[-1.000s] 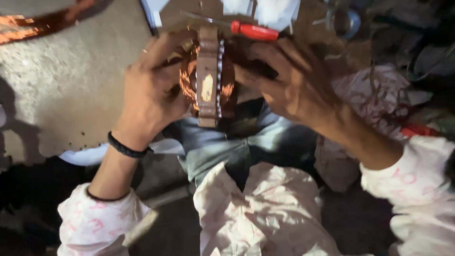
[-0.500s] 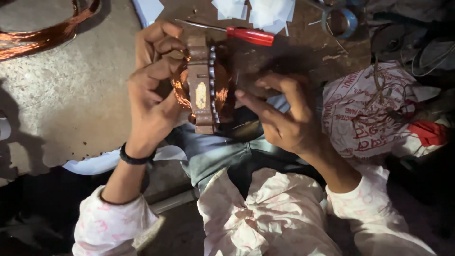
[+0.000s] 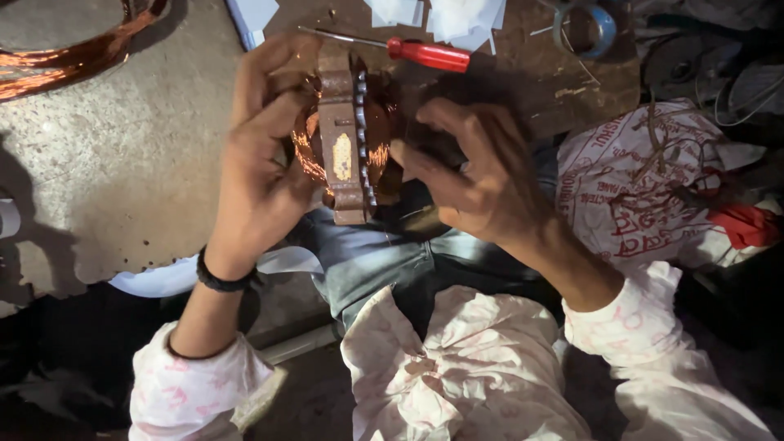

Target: Winding and adjusting copper coils on an electric motor core.

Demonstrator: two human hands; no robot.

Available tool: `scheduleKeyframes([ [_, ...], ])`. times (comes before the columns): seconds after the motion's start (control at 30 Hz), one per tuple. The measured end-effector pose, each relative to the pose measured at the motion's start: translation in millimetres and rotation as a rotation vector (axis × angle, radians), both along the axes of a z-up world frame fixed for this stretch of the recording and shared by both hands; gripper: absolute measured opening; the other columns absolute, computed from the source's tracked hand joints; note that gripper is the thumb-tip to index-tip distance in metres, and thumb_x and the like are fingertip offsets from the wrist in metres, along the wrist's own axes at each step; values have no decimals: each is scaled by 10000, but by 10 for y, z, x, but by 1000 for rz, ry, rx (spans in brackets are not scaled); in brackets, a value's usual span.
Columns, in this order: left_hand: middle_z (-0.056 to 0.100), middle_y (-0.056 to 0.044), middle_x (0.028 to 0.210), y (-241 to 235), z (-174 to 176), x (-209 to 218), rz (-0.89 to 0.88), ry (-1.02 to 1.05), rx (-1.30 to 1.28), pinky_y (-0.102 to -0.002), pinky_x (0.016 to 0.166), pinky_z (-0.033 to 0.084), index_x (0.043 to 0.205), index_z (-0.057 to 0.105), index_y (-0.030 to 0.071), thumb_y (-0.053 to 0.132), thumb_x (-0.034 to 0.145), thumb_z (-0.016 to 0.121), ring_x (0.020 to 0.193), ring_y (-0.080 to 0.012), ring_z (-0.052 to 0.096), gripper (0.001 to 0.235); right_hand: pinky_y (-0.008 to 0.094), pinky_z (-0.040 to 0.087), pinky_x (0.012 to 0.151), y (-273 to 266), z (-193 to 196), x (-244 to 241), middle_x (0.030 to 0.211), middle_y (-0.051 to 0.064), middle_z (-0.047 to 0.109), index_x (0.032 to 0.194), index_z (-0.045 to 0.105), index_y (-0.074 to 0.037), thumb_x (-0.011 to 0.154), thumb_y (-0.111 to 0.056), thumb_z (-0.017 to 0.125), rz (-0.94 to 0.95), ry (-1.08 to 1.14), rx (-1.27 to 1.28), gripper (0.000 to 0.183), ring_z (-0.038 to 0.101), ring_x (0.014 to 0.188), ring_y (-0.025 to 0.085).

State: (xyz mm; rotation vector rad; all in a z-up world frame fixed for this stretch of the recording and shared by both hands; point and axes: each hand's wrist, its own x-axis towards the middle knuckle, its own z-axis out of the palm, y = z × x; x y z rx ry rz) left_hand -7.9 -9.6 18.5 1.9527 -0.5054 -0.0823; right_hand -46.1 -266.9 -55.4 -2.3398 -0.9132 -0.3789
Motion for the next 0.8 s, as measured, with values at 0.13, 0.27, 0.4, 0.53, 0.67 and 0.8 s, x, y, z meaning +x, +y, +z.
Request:
scheduleKeyframes([
  [0.13,375,-173,1550,25,-53,47,-118,-34,71,-387,1233,417,1213,667,-36,-41,815,688,1472,-315,461,399,466,455,1011,28,-53,-15,1403,160,558,1422,643,-218,797,-4,801,-34,-19,23,679,610,1224,312],
  [0.27,496,-190,1443,24,25,94,-130,2,131,-400,1144,468,1136,712,-36,-45,796,767,1355,-307,535,344,462,434,1019,46,-64,-29,1390,135,569,1412,661,-222,789,1,803,-56,-1,34,676,606,1232,307],
  [0.4,717,-94,1229,115,-112,2,-82,398,-91,-334,956,551,1111,712,-3,-91,811,726,1085,-175,690,313,448,419,1014,58,-36,-28,1374,127,574,1393,694,-220,747,-21,812,-72,27,4,686,591,1235,288],
  [0.53,699,-91,1265,61,-115,13,-9,483,-218,-303,936,541,1109,716,-12,-129,830,739,1114,-170,662,304,449,425,997,90,48,3,1343,129,585,1372,721,-195,679,-41,802,-76,58,-28,714,595,1210,281],
  [0.67,581,-120,1439,81,-95,125,-48,242,-161,-310,1102,517,1106,731,-34,-125,815,683,1357,-217,570,308,420,440,1004,92,-67,2,1337,106,595,1294,754,-176,813,-35,829,-87,-16,53,506,608,1191,239],
  [0.8,466,-161,1524,70,-23,215,-216,-69,58,-370,1153,496,1121,747,-9,-59,826,783,1442,-288,500,301,402,453,981,96,-80,39,1324,95,600,1238,782,-144,874,-28,839,-103,-69,108,386,619,1146,207],
])
